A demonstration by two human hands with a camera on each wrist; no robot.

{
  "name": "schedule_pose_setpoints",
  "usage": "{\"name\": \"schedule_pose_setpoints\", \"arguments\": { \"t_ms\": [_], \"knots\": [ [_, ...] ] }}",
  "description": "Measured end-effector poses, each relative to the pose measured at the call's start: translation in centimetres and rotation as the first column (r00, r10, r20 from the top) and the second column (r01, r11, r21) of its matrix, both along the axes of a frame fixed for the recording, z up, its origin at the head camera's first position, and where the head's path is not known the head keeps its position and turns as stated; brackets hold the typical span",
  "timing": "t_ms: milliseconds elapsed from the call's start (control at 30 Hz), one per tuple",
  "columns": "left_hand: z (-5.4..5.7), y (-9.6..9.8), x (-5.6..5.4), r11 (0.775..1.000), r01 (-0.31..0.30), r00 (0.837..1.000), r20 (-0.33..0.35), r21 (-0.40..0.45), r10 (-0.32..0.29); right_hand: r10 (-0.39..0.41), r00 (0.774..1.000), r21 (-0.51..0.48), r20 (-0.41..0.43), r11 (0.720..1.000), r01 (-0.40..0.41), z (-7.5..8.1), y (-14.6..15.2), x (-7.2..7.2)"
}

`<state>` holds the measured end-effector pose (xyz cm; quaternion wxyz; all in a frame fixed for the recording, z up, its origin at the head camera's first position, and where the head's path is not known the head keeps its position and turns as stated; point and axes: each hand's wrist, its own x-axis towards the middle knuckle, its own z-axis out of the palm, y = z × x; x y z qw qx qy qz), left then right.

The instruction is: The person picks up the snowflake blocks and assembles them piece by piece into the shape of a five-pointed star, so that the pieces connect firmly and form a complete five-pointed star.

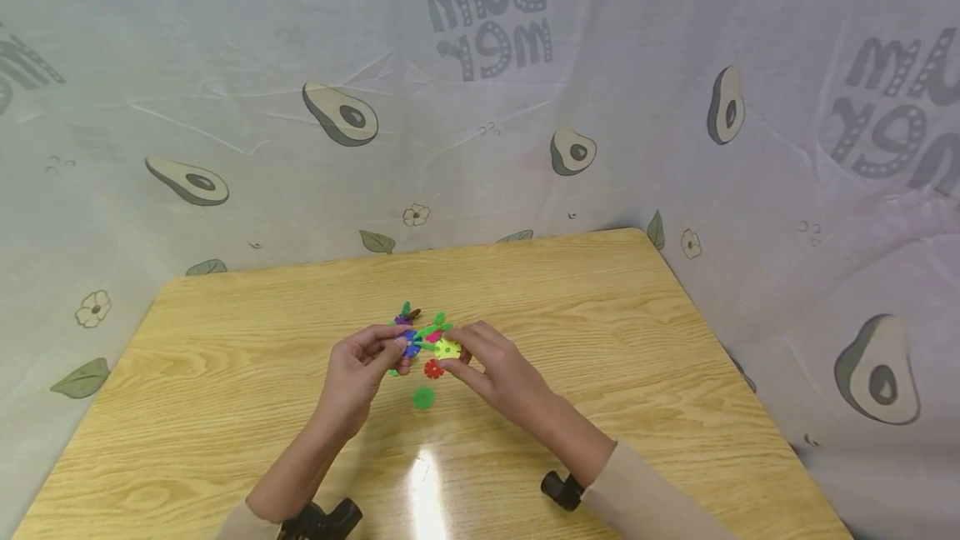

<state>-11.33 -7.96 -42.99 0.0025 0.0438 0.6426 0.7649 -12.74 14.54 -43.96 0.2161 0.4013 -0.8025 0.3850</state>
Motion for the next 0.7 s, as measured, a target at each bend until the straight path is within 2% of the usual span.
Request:
{"name": "schedule_pose_setpoints", "arguments": {
  "t_ms": [367, 700],
  "knots": [
    [0.15, -0.14, 0.01, 1.0, 0.0, 1.0, 0.001, -0.014, 0.0, 0.011, 0.999, 0.015, -0.051, 1.0, -0.011, -0.14, 0.0, -0.26],
    [0.18, -0.04, 0.14, 0.999, -0.037, 0.998, -0.045, -0.008, 0.036, -0.001, 1.0, -0.042, -0.003, 0.999, 0.001, -0.51, -0.69, -0.03]
  ]
}}
